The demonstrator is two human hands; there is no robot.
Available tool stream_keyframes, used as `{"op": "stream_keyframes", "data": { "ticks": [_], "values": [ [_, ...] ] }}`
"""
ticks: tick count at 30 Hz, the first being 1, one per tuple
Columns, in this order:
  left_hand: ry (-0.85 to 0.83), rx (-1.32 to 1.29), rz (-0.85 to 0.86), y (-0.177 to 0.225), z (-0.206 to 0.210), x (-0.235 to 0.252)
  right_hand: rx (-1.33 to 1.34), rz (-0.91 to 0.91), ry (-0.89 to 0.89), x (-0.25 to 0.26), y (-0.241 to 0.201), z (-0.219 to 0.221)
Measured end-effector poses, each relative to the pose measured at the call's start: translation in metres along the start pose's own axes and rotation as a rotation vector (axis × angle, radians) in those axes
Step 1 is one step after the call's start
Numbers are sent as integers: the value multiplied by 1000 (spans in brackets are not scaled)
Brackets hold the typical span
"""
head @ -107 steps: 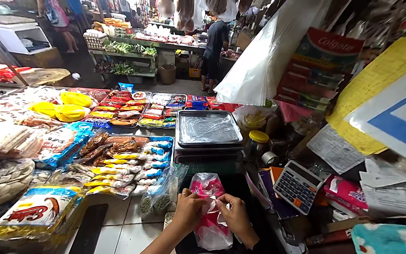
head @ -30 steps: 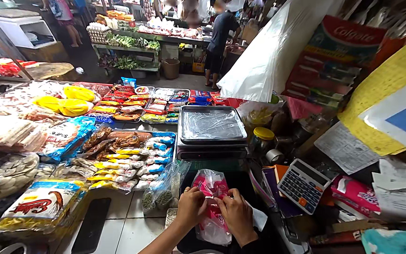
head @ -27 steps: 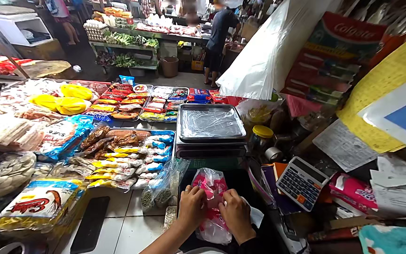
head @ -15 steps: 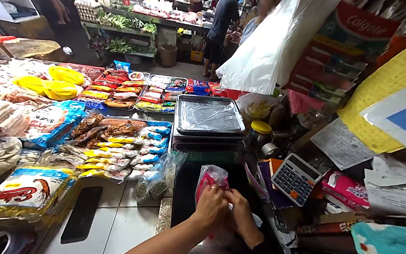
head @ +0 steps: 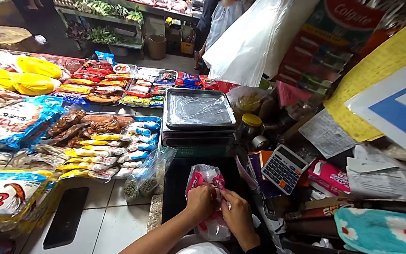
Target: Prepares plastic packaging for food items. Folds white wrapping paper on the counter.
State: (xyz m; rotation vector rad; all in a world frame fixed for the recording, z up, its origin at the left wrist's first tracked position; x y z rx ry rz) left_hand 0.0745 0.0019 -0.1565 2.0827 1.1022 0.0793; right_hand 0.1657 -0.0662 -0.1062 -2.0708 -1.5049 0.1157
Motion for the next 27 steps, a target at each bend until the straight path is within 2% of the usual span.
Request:
{"op": "stream_keyframes", "data": {
  "ticks": [4,6,11,14,18,21,24,27],
  "values": [
    [-47,14,66,6,2,0,-13,-25,60,-3,1,-7],
    [14,-60,137,4,-1,-3,21,-38,53,-4,4,-12],
    [573,-386,485,-7,-30,-27,-7,-85,124,-4,0,-25],
    [719,-490,580,-17,-39,-39,75,-92,115,0,-1,-23],
    [705,-544,547,-23,-39,-42,293,-20,-3,4,0,-9],
    [694,-456,457,-21,-38,-43,339,37,-16,6,0,-4],
    [680,-380,438,-12,-40,-45,352,55,-18,4,0,-1],
    [550,-418,337,-13,-34,-35,390,39,-5,3,-2,0]
  ]
}}
Point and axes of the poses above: each hand's wrist, its own x-axis towards the middle knuckle, its own z-axis out of the palm, y = z × x, the point moved 9 cm from there along x, towards the middle knuckle, and after that the axes turned 8 degrees about y, right-handed, at the moved point
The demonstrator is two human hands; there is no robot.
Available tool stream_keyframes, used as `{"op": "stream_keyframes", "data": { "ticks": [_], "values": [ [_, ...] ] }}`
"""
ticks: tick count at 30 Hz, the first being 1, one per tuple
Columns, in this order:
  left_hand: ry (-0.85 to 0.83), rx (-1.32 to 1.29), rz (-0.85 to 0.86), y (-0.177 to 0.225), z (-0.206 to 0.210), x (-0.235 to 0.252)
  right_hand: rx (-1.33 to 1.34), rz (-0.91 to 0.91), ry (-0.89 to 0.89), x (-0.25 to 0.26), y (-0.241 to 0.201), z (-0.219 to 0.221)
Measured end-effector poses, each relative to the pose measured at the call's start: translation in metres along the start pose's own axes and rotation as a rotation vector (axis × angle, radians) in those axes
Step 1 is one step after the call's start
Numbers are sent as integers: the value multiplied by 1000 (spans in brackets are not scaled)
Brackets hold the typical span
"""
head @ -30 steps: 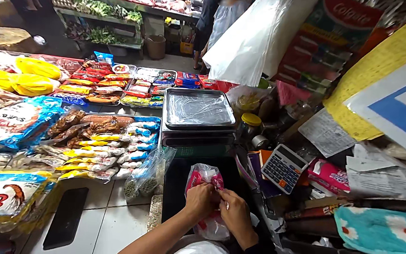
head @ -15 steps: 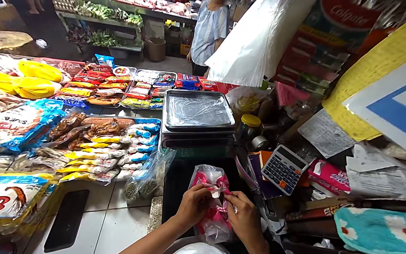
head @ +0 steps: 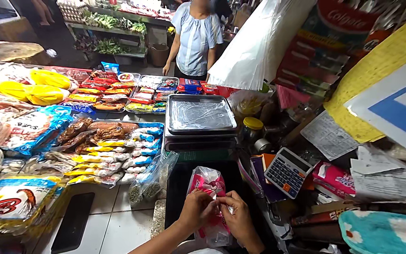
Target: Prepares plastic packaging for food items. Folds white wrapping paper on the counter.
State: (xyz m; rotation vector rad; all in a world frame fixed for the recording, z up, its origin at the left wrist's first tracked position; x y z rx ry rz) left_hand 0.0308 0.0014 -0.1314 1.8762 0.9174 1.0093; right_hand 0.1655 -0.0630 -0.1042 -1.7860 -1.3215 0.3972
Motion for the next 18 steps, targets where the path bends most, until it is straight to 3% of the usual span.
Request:
{"op": "stream_keyframes", "data": {
  "ticks": [5,18],
  "values": [
    [-191,-135,-263,-12,10,4,27,22,-9,0,3,1],
    [-214,-134,-234,-17,13,0,-95,-15,-78,-1,5,6]
  ]
}}
Point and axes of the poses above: each hand's wrist, its own x-axis towards the middle knuckle, its own z-axis out of the palm, y = z × x, the point moved 9 cm from there along x, towards the middle knuckle, and after that the axes turned 8 degrees about y, right-handed, at the moved point
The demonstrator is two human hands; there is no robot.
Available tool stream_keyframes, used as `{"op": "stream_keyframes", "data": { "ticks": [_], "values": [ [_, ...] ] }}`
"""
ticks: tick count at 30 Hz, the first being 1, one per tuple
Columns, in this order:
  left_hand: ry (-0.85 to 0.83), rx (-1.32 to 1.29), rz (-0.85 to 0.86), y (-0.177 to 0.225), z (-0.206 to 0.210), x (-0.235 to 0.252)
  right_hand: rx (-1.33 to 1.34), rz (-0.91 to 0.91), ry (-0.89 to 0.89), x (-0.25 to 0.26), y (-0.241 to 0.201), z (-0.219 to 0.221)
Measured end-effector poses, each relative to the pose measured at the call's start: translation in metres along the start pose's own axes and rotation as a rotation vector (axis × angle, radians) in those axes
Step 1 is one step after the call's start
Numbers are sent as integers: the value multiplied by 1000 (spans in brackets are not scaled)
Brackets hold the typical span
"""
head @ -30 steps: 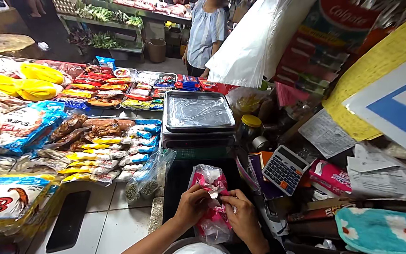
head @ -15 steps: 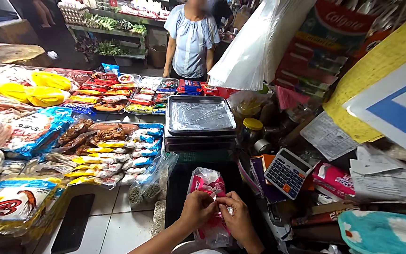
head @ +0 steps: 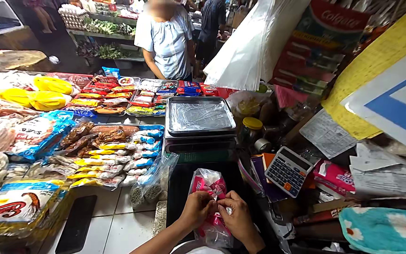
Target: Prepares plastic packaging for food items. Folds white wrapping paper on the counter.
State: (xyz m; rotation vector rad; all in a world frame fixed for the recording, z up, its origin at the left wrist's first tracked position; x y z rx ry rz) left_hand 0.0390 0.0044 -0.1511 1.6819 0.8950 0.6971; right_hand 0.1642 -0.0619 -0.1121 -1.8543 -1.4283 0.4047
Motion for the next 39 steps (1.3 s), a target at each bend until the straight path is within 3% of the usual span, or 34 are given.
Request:
{"op": "stream_keyframes", "data": {
  "ticks": [20,28,33,36,39],
  "values": [
    [91,58,129,4,-8,-4,-97,-107,51,1,-7,-3],
    [107,-164,190,27,-27,-8,-88,-116,117,4,-5,-10],
    [-99,-103,416,64,-27,-16,-202,-114,205,8,-21,-12],
    [-279,-419,548,104,-36,-32,-257,-95,202,13,-35,-11],
    [-327,-676,612,131,-67,-40,-260,-133,268,23,-42,-29]
  ]
}}
Point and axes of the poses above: each hand's wrist, its own x-axis towards the middle knuckle, its own z-axis out of the palm, y = z × x, the point moved 9 cm from there along x, towards the middle knuckle, and after that the axes turned 8 degrees about y, right-handed, at the moved point
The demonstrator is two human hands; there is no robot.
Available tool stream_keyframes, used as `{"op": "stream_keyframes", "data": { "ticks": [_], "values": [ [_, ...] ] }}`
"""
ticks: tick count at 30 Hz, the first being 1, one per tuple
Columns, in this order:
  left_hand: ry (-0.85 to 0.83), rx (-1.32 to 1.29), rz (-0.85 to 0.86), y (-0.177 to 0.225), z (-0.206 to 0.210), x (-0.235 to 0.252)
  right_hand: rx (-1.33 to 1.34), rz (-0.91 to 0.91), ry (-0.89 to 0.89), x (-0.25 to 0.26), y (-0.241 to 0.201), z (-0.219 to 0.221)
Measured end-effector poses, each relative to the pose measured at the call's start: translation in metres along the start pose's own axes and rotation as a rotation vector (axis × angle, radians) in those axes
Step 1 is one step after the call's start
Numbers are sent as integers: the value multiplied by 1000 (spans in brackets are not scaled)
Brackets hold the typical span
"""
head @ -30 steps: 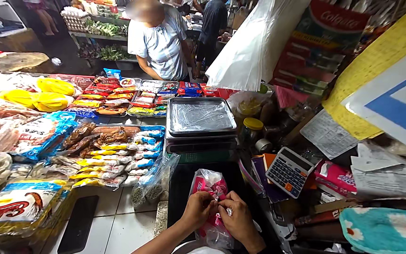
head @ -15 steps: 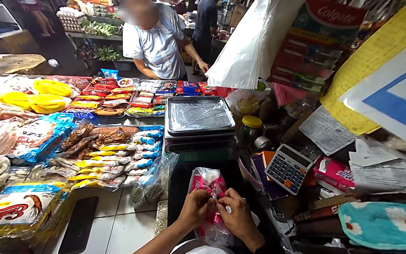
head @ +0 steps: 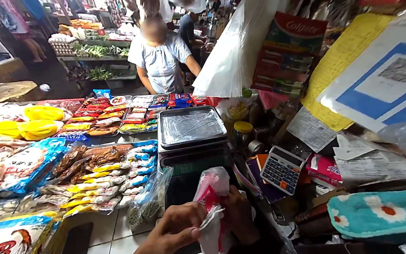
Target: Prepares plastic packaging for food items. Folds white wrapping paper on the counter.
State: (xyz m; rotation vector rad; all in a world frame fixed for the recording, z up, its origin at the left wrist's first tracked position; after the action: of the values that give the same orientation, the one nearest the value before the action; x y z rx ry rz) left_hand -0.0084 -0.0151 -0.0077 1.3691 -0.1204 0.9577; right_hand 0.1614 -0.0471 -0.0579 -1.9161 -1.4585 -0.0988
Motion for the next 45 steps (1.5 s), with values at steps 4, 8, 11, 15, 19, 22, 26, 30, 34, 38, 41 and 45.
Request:
{"op": "stream_keyframes", "data": {
  "ticks": [4,8,11,15,19,22,26,30,34,38,41,45],
  "values": [
    [11,-108,-37,13,-17,-1,-5,51,-33,13,2,-22],
    [222,-514,-196,-4,-28,-4,42,-58,-27,8,-7,-23],
    [275,-763,-166,-3,-30,-3,1,14,-146,4,-4,-16],
    [329,-570,-252,-22,-42,-10,125,47,-139,6,7,-16],
    [353,-542,-362,-42,-43,-19,232,20,-164,4,6,-10],
    [310,-661,-290,-28,-39,-18,33,85,-276,-3,7,10],
    [354,-529,-103,18,-59,-16,-97,196,-445,-10,22,28],
    [395,-417,-165,16,-71,-16,119,46,-215,-2,20,16],
    [472,-315,-387,-25,-49,-25,448,39,-257,-3,16,20],
    [315,45,-361,-37,-19,-18,436,-13,-208,-7,2,19],
    [345,231,-366,-53,-25,-19,507,-152,-76,-9,-5,15],
    [633,94,-378,-38,-70,-25,455,-161,-51,-8,5,9]
  ]
}}
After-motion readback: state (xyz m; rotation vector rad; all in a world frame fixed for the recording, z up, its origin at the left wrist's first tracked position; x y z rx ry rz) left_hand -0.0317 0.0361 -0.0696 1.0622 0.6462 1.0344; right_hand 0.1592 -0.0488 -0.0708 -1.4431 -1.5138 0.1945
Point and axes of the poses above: each hand's wrist, its own x-axis towards the middle knuckle, its own z-axis out of the palm, y = z × x, the point moved 9 cm from there along x, towards the middle knuckle, and after that the axes turned 8 degrees about y, right-handed, at the moved point
